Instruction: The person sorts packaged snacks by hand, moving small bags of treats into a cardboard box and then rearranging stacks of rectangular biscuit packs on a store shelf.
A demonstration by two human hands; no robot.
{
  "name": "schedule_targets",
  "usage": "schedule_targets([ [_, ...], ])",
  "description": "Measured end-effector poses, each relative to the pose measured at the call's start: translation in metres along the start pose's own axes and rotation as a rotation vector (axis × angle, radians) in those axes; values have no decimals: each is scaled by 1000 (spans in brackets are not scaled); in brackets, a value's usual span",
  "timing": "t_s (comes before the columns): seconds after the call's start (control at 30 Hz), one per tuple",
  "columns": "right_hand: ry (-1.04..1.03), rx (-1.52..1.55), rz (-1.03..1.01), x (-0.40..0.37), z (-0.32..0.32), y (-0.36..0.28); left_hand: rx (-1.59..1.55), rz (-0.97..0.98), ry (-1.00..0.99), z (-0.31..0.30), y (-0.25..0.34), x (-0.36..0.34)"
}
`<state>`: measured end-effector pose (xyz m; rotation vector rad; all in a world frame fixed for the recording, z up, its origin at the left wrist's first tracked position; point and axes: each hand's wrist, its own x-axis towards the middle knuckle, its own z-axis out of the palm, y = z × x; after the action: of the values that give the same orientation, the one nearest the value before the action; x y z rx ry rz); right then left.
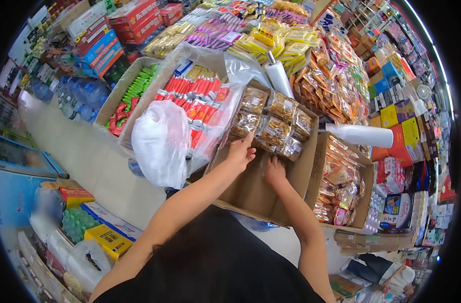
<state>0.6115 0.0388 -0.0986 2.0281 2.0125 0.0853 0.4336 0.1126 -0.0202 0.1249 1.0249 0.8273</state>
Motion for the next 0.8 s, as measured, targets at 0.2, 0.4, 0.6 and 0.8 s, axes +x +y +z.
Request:
schedule_targets([
  [0.2,-317,353,-172,-25,-139,-1,-10,-69,-195,-22,16,-60],
  [0.4,178,637,-180,-18,-226,64,34,-139,-532,-49,33,-121],
  [0.6,365,368,-58,59,-200,109,68,-163,-611,-67,32,-150],
  [0.8,79,324,11,111,-174,123,21,-85,-581,-94,35,-157],
])
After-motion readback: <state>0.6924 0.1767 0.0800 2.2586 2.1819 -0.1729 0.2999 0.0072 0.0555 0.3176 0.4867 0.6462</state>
